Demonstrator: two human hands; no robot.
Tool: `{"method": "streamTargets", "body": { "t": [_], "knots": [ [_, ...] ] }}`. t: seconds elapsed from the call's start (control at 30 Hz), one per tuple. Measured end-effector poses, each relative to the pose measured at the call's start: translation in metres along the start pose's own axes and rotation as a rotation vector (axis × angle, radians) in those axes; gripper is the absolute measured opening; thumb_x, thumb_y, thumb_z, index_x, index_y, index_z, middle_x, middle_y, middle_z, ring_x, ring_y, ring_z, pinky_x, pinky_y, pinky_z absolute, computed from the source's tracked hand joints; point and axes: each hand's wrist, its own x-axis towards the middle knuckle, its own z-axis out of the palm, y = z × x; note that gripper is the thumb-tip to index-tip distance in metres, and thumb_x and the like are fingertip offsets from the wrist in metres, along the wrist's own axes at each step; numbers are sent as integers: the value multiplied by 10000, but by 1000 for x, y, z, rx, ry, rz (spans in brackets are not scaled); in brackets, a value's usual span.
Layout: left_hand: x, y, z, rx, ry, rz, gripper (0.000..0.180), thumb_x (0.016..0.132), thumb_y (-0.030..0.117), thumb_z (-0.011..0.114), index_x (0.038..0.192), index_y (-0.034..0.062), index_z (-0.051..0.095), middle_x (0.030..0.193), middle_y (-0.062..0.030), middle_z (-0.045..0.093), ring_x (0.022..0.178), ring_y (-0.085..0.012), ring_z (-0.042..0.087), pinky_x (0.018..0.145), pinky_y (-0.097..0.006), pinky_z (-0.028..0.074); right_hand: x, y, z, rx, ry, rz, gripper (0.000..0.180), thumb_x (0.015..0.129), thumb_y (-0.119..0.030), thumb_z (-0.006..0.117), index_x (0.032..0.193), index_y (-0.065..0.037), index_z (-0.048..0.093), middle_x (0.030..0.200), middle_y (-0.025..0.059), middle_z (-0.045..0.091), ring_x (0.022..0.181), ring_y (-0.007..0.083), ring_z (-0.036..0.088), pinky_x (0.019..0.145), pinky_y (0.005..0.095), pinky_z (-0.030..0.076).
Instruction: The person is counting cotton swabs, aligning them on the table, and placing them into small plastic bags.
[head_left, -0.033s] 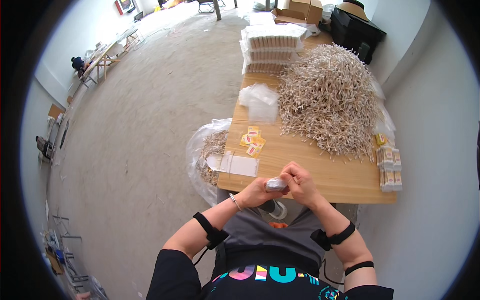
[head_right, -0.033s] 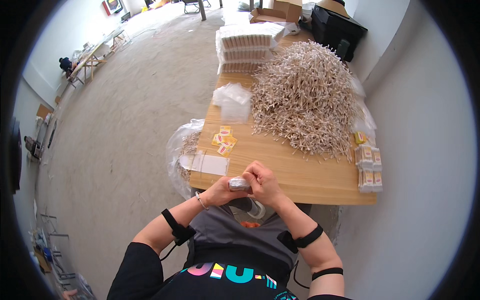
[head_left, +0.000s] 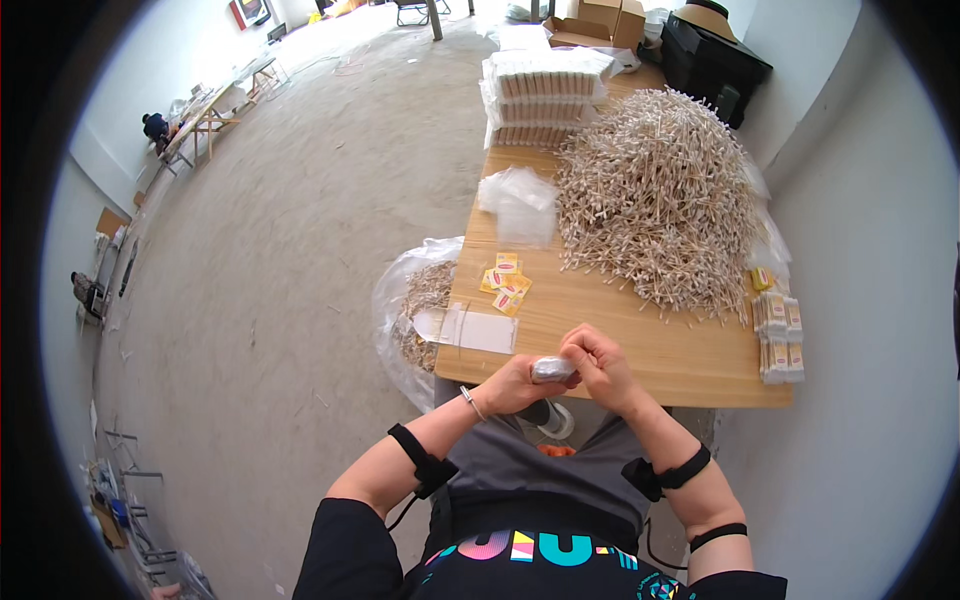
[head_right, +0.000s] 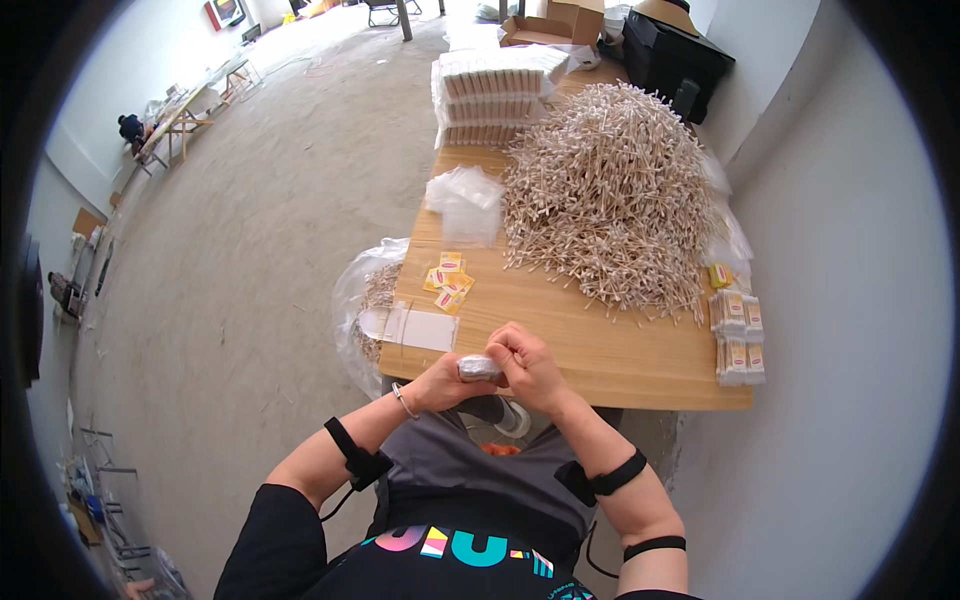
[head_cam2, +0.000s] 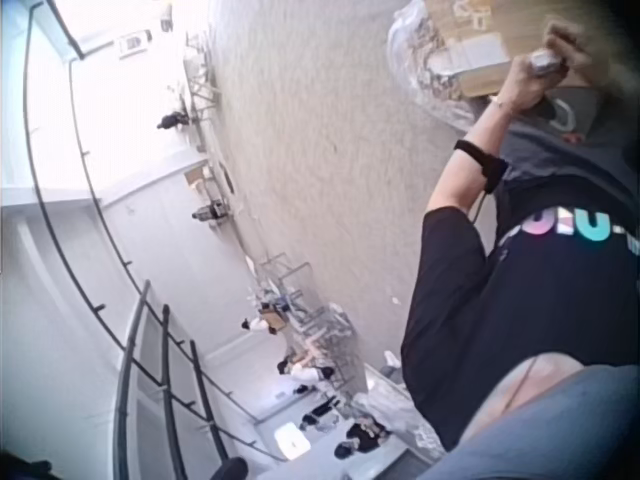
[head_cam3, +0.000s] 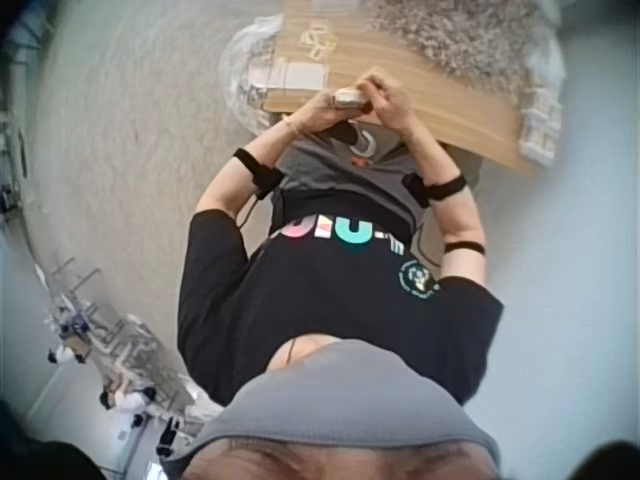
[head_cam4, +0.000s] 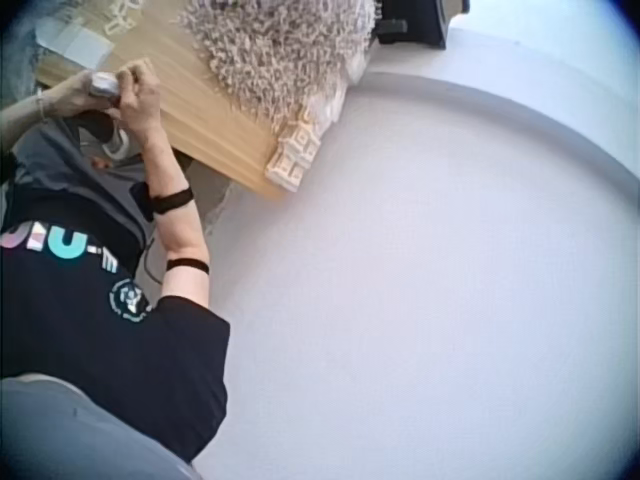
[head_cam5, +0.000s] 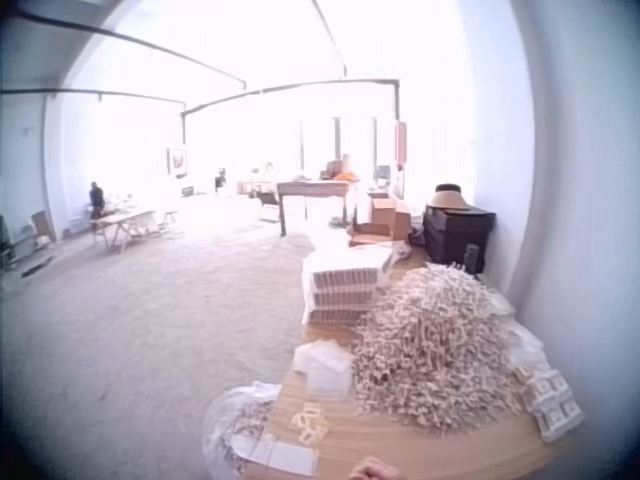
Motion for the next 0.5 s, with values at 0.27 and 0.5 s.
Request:
{"method": "streamTargets", "body": {
  "t": [0.27,0.5],
  "knots": [
    [18,-25,0,60,44,-171,244,862,86,644,1085,-3,600,1001,-30,652,966,-109,584,867,-250,466,-1,19,-4,-183,45,-152,130,814,-48,668,942,-30,683,994,95,651,901,172,598,814,287,469],
    [17,-55,-3,-123,375,64,210,851,93,662,1022,-13,603,1003,-55,634,927,-96,585,824,-243,480,3,54,-4,-295,170,-161,50,815,-67,665,832,-20,670,879,96,672,864,188,614,756,306,483]
  ]
}}
